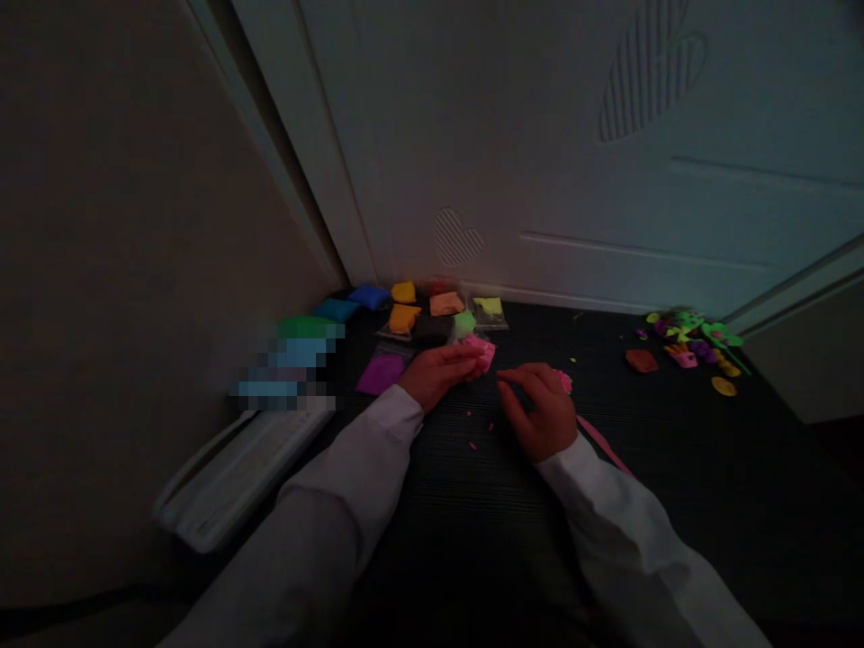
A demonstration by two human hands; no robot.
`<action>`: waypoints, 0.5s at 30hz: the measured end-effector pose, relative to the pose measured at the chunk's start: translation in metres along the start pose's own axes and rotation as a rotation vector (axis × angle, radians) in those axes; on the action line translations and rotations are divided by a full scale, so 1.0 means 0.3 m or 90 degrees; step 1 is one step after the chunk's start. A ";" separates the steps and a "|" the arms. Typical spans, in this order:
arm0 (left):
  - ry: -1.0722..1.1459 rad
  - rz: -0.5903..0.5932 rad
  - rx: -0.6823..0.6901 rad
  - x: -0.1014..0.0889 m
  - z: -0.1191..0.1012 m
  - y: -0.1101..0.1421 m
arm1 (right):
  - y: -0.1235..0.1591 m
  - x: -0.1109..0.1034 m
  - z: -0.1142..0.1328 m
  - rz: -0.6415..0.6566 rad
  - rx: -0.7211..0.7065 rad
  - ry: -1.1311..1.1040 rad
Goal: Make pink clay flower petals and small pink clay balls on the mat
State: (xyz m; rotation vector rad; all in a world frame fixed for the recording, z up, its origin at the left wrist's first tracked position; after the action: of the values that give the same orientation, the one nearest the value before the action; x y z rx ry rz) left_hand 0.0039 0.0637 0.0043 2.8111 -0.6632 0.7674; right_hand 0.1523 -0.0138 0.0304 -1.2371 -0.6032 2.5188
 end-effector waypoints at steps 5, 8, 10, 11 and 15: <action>-0.015 0.020 -0.002 0.001 -0.005 0.001 | 0.001 0.005 -0.007 -0.004 -0.001 0.000; -0.044 0.034 0.001 0.001 0.001 0.000 | 0.001 0.010 -0.009 -0.008 -0.007 0.009; -0.076 0.051 0.013 0.003 0.008 0.001 | -0.001 0.015 -0.012 -0.004 -0.012 0.023; -0.091 0.061 0.018 0.004 0.011 0.001 | -0.001 0.018 -0.013 0.001 -0.015 0.033; -0.134 0.080 0.010 0.014 0.013 0.008 | -0.004 0.030 -0.022 0.014 -0.032 0.089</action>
State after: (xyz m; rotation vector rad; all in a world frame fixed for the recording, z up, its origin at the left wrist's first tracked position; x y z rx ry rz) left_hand 0.0078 0.0591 0.0031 2.9127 -0.8770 0.4989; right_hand 0.1523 -0.0075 0.0213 -1.4297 -0.6256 2.4227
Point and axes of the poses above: each hand's wrist, its own y-axis away from the middle knuckle, its own x-axis out of the palm, z = x × y, the point moved 1 cm from there along -y, towards the middle knuckle, and after that the axes turned 9 degrees about x, right-handed, at the moved point
